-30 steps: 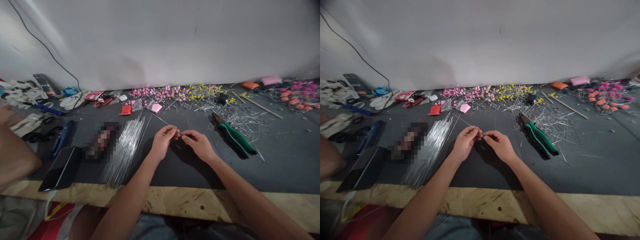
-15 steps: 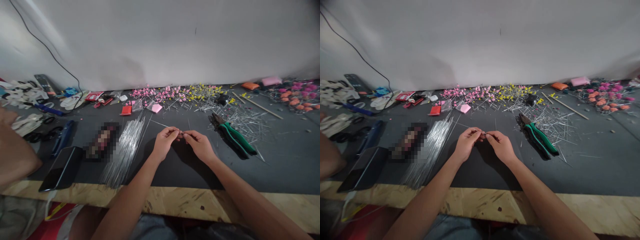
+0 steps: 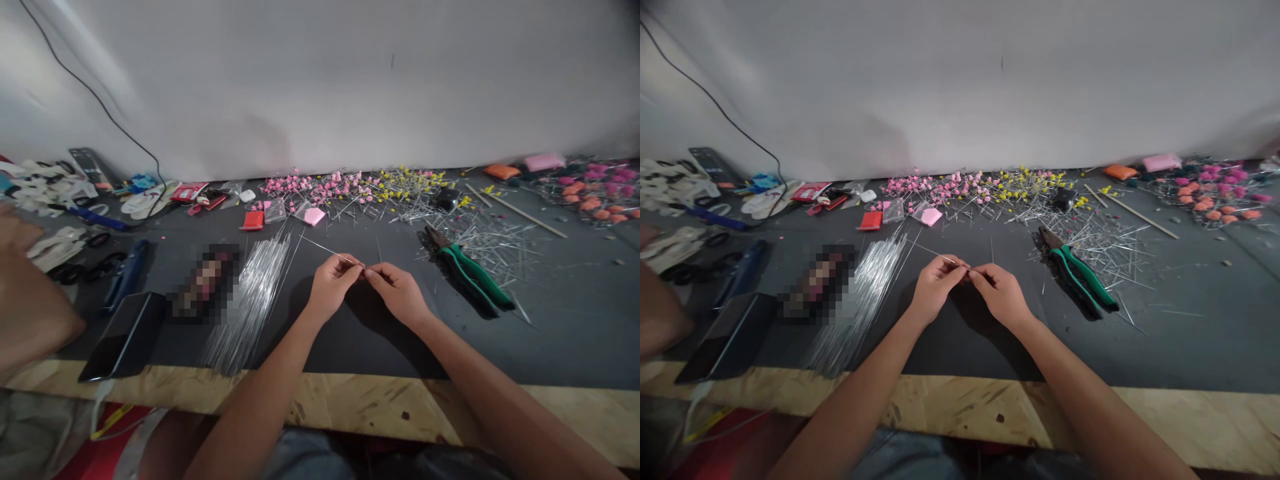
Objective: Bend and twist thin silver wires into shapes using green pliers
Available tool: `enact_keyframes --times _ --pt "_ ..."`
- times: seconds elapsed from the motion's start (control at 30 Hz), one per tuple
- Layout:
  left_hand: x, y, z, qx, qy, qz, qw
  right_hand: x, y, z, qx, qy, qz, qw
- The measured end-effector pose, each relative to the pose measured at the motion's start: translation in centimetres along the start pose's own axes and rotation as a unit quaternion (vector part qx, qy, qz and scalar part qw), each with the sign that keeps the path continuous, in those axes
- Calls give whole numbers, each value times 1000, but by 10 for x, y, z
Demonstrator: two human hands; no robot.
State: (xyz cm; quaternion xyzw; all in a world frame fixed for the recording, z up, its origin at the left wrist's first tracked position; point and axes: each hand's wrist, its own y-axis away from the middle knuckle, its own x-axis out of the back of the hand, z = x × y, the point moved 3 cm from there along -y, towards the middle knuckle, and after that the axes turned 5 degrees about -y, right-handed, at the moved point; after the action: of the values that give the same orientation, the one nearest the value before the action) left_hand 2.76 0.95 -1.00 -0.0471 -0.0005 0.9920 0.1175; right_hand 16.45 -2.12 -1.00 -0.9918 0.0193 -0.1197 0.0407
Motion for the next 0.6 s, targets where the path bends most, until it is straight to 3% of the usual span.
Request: enact_keyframes --times 0.23,0.6 --pt "2 -2 3 2 9 20 1000 0 -1 -1 2 6 1 1000" --pt "19 -11 8 2 105 73 992 -1 0 0 -25 1 16 1000"
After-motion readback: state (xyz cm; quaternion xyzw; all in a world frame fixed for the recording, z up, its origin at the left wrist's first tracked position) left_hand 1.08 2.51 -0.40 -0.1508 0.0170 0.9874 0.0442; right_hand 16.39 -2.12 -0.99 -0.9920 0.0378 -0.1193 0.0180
